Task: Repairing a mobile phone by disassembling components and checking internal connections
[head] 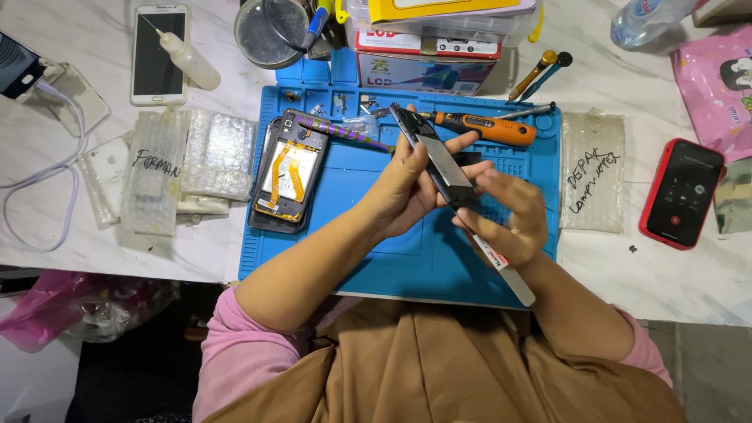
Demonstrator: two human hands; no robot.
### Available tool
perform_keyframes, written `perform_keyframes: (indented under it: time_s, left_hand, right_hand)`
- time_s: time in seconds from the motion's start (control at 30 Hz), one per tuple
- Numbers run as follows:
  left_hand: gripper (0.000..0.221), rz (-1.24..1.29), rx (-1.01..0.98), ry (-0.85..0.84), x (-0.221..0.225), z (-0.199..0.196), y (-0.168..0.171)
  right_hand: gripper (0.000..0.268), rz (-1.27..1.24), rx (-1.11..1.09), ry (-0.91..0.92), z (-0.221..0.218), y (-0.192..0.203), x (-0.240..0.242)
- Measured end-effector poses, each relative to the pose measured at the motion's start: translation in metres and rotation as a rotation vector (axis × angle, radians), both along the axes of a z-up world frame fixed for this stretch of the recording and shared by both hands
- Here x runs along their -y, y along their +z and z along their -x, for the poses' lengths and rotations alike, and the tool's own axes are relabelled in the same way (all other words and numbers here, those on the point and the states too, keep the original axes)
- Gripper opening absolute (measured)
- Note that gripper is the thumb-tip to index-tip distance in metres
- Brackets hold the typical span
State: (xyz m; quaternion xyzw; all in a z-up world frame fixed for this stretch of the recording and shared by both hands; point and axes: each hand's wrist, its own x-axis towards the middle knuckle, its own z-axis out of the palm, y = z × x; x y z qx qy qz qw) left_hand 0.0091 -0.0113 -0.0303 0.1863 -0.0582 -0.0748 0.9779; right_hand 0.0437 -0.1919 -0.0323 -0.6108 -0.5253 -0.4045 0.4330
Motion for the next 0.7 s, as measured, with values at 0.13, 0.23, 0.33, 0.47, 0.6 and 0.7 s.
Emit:
perform_keyframes:
  time_s: [0.13, 0.23, 0.33, 0.47, 0.6, 0.7]
  left_hand:
    - [0.091, -0.032, 0.009, -0.040, -0.005, 0.004, 0.014]
    - [0.097, 0.042, 0.036, -0.110, -0.003, 0.008, 0.016]
    - [0.101, -0.079, 0.046, -0.133, -0.005, 0.011, 0.024]
    - [0.097, -0.079, 0.056, -0.146, -0.004, 0.011, 0.020]
    - [0.095, -0.055, 0.062, -0.144, -0.002, 0.007, 0.008]
    - [0.098, -0.038, 0.076, -0.166, -0.003, 0.007, 0.006]
  right_hand:
    - [0.007, -0.075, -0.292, 0.111, 0.012, 0.008, 0.010]
    - [0.016, -0.130, -0.462, 0.284, 0.015, 0.008, 0.014]
    - [0.010, -0.186, -0.510, 0.464, 0.014, 0.009, 0.014]
    - [0.009, -0.171, -0.504, 0.395, 0.017, 0.013, 0.018]
    - [0.018, -0.127, -0.394, 0.265, 0.022, 0.020, 0.017]
    - [0.016, -0.076, -0.343, 0.271, 0.022, 0.027, 0.015]
